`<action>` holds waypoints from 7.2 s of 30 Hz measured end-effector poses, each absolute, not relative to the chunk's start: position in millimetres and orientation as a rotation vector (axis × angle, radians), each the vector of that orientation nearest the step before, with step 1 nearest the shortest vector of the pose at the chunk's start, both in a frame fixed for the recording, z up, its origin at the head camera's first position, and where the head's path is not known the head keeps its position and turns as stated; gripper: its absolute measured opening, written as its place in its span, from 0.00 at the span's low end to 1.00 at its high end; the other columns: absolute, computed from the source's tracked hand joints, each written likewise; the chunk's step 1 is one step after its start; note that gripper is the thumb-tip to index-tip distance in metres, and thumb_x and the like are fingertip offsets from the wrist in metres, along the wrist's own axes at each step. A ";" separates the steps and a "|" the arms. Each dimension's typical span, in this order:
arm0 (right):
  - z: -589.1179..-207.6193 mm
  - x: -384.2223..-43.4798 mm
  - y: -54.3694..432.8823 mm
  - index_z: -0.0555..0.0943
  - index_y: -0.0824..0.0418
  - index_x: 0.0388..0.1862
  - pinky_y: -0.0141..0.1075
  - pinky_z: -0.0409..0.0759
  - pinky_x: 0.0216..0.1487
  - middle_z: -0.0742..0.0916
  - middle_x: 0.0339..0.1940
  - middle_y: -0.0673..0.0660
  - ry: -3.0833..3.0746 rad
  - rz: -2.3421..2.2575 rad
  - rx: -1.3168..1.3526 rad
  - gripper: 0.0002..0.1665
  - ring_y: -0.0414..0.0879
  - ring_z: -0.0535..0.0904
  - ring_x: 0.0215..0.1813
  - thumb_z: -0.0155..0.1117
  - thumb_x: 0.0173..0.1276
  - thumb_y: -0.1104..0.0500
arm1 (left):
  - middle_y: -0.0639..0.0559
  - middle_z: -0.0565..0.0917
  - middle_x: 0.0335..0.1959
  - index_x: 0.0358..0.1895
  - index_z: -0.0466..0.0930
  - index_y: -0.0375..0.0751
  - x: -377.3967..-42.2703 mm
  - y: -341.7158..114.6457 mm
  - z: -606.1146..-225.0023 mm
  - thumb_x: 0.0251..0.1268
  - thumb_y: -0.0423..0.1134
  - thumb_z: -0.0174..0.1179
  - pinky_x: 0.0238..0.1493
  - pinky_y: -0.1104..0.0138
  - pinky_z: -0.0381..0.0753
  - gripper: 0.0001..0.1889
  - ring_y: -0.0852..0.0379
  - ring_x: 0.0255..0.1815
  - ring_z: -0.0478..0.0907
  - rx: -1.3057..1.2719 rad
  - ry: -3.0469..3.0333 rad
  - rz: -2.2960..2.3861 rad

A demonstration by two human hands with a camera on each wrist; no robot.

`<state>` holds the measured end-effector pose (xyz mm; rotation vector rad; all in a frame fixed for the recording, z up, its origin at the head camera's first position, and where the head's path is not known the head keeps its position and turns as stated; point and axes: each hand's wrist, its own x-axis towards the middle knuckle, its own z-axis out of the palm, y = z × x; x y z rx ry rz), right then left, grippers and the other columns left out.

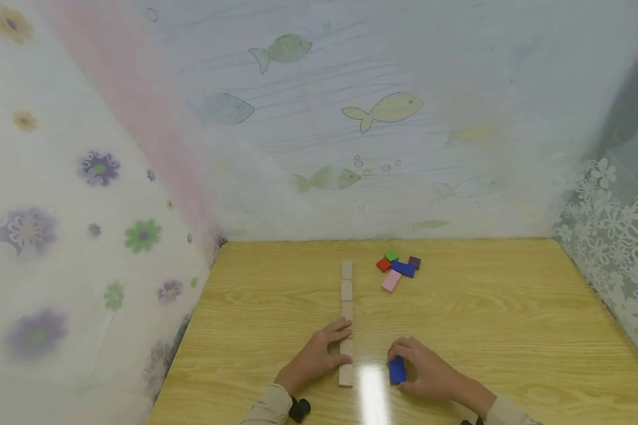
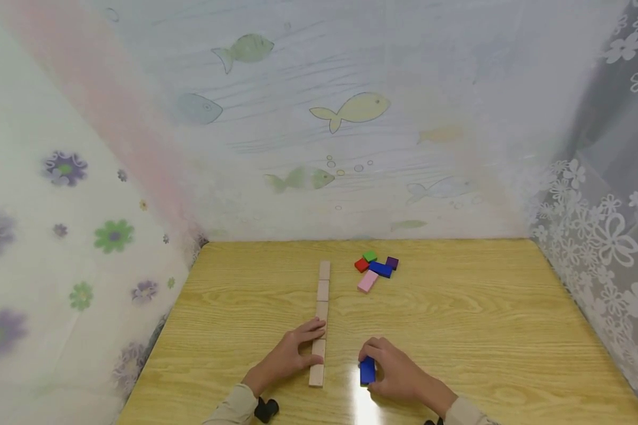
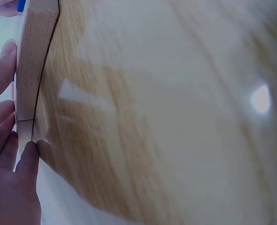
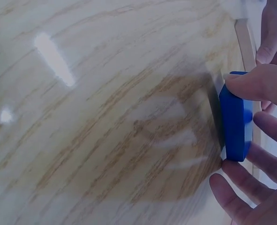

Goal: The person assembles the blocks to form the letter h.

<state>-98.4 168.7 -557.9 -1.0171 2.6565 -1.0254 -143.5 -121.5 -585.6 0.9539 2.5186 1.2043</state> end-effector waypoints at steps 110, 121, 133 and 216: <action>-532.5 -137.9 192.4 0.76 0.64 0.51 0.48 0.80 0.46 0.78 0.49 0.53 2.846 -1.081 -0.828 0.24 0.55 0.77 0.48 0.72 0.55 0.63 | 0.53 0.62 0.71 0.66 0.68 0.36 -142.3 -122.3 -589.3 0.60 0.50 0.63 0.69 0.57 0.61 0.34 0.54 0.73 0.53 0.931 2.495 1.213; -523.2 -159.4 197.8 0.76 0.66 0.51 0.48 0.80 0.48 0.78 0.48 0.56 2.913 -1.070 -0.842 0.24 0.57 0.77 0.49 0.72 0.55 0.65 | 0.52 0.62 0.71 0.65 0.68 0.36 -142.3 -123.4 -589.3 0.60 0.50 0.63 0.68 0.57 0.61 0.34 0.54 0.73 0.53 0.924 2.490 1.225; -514.6 -186.8 203.7 0.76 0.65 0.50 0.51 0.78 0.48 0.78 0.50 0.60 2.962 -1.042 -0.876 0.23 0.59 0.76 0.50 0.70 0.55 0.67 | 0.51 0.62 0.71 0.66 0.68 0.35 -142.8 -123.0 -589.5 0.60 0.50 0.63 0.68 0.57 0.63 0.34 0.52 0.73 0.53 0.943 2.484 1.236; -541.1 -287.3 208.1 0.80 0.62 0.44 0.39 0.76 0.25 0.75 0.31 0.54 2.974 -0.236 -1.081 0.17 0.46 0.73 0.28 0.68 0.55 0.70 | 0.52 0.62 0.71 0.65 0.69 0.36 -141.0 -121.0 -584.5 0.60 0.49 0.64 0.68 0.57 0.61 0.33 0.52 0.73 0.53 0.921 2.494 1.198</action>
